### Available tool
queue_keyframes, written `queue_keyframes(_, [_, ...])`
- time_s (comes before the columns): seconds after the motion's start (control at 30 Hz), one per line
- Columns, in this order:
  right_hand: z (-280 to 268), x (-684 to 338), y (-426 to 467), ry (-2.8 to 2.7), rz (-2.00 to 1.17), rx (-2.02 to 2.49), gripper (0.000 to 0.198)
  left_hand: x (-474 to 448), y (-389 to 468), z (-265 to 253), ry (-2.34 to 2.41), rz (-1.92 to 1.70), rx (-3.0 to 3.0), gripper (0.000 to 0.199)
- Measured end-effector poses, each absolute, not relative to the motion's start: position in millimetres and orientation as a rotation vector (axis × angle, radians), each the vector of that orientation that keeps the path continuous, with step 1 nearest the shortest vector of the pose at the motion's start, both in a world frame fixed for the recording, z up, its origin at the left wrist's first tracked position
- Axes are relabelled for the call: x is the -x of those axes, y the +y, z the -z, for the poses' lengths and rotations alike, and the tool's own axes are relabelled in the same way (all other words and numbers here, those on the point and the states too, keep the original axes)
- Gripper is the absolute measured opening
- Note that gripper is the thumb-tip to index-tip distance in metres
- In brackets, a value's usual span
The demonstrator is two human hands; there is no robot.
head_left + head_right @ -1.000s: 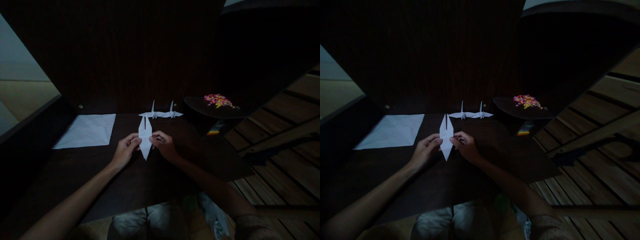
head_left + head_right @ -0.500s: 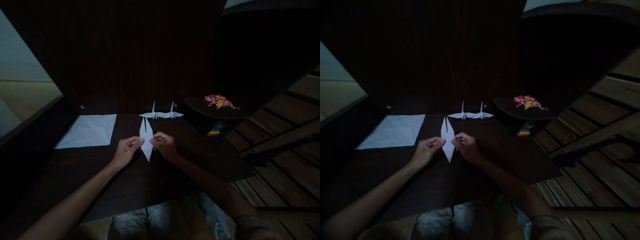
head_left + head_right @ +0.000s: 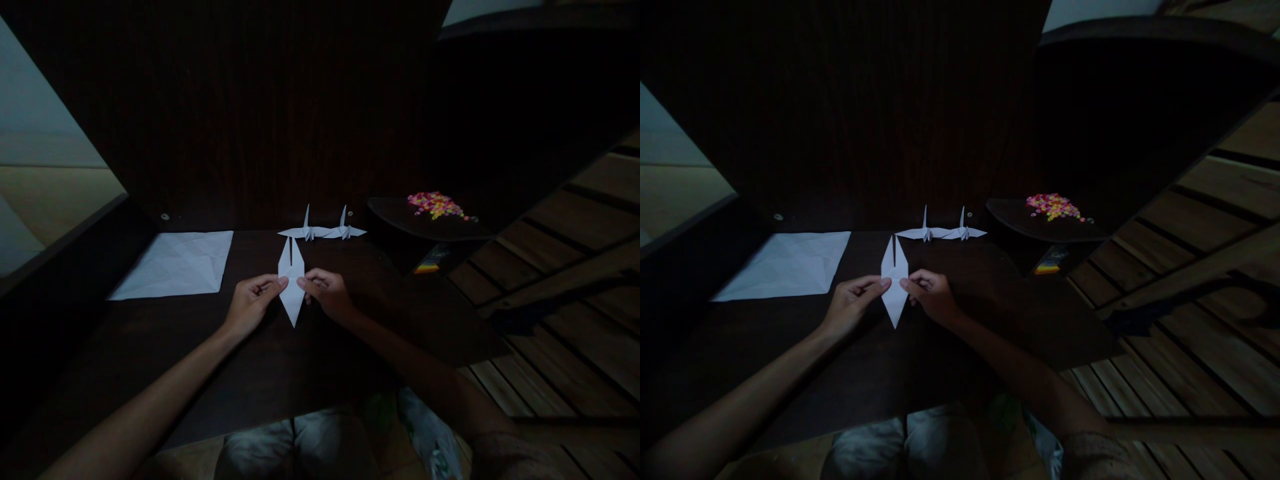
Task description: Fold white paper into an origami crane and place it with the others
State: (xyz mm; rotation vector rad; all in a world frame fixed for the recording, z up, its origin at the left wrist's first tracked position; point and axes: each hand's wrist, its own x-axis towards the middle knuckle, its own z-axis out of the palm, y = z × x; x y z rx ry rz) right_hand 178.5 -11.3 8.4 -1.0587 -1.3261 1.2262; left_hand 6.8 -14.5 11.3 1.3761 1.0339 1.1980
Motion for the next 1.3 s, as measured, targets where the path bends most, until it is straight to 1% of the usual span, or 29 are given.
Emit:
queue_keyframes(0.33, [-2.5, -183.4, -10.5, -1.318, -1.324, 0.915, 0.023, -8.0, -14.9, -5.3, 0.938, -1.172, -1.217, 0.022])
queue_keyframes(0.57, [-3.4, -182.9, -13.1, -1.393, -1.182, 0.963, 0.021, -6.5, -15.4, -8.8, 1.016, -1.121, -1.357, 0.024])
queue_keyframes(0.73, [-4.8, -180.5, -13.7, -1.419, -1.193, 0.96, 0.018, -8.2, -17.7, -11.9, 0.985, -1.06, -1.393, 0.027])
queue_keyframes(1.1, [-1.7, -183.5, -14.7, -1.475, -1.305, 0.875, 0.025, -7.7, -19.7, -12.7, 0.879, -1.038, -1.275, 0.024])
queue_keyframes(1.3, [-4.8, -181.2, -16.0, -1.454, -1.201, 0.939, 0.028, -8.4, -19.1, -12.2, 0.947, -1.039, -1.353, 0.025])
